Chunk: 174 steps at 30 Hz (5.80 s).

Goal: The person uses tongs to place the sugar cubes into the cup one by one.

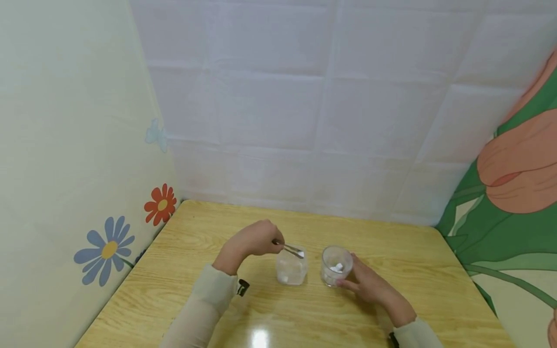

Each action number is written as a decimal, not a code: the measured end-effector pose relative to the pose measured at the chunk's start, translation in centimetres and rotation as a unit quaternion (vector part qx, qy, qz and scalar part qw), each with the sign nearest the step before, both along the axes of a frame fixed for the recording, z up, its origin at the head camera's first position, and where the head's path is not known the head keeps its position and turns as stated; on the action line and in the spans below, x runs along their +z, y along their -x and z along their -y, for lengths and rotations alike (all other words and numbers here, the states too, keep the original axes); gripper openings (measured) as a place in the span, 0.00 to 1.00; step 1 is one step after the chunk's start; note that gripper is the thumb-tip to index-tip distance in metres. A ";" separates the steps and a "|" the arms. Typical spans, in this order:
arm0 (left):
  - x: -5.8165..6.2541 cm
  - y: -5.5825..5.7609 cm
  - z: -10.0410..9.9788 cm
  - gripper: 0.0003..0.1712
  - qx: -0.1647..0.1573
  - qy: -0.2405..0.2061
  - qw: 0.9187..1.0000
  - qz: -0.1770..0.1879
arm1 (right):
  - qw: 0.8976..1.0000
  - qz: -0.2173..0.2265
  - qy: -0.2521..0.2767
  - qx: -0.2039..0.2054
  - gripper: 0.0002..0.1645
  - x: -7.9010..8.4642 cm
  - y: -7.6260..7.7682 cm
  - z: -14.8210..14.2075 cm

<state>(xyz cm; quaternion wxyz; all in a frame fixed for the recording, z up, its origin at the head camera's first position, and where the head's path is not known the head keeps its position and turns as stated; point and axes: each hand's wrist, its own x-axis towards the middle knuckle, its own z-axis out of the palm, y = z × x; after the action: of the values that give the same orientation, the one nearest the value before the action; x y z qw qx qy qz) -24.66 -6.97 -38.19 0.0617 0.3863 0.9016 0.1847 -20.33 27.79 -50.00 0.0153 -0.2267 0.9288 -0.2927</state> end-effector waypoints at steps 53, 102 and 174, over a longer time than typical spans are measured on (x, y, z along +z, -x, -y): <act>-1.5 1.0 -7.7 0.09 -0.053 0.011 0.998 -0.028 | 1.000 -0.015 0.010 0.021 0.49 -0.2 0.1 0.1; 0.1 0.4 -7.5 0.17 -0.057 0.077 0.993 -0.067 | 1.000 -0.009 0.007 0.008 0.51 -0.3 0.1 0.1; -0.1 -1.1 -7.0 0.16 0.077 0.363 0.925 -0.076 | 1.000 -0.018 0.009 0.011 0.47 -0.5 0.3 -0.1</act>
<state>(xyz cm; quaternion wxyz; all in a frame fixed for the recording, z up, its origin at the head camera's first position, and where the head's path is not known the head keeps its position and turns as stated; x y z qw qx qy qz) -23.58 0.05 -38.31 0.1146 0.2801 0.9357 -0.1815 -20.68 27.90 -50.50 -0.0001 -0.2418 0.9239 -0.2964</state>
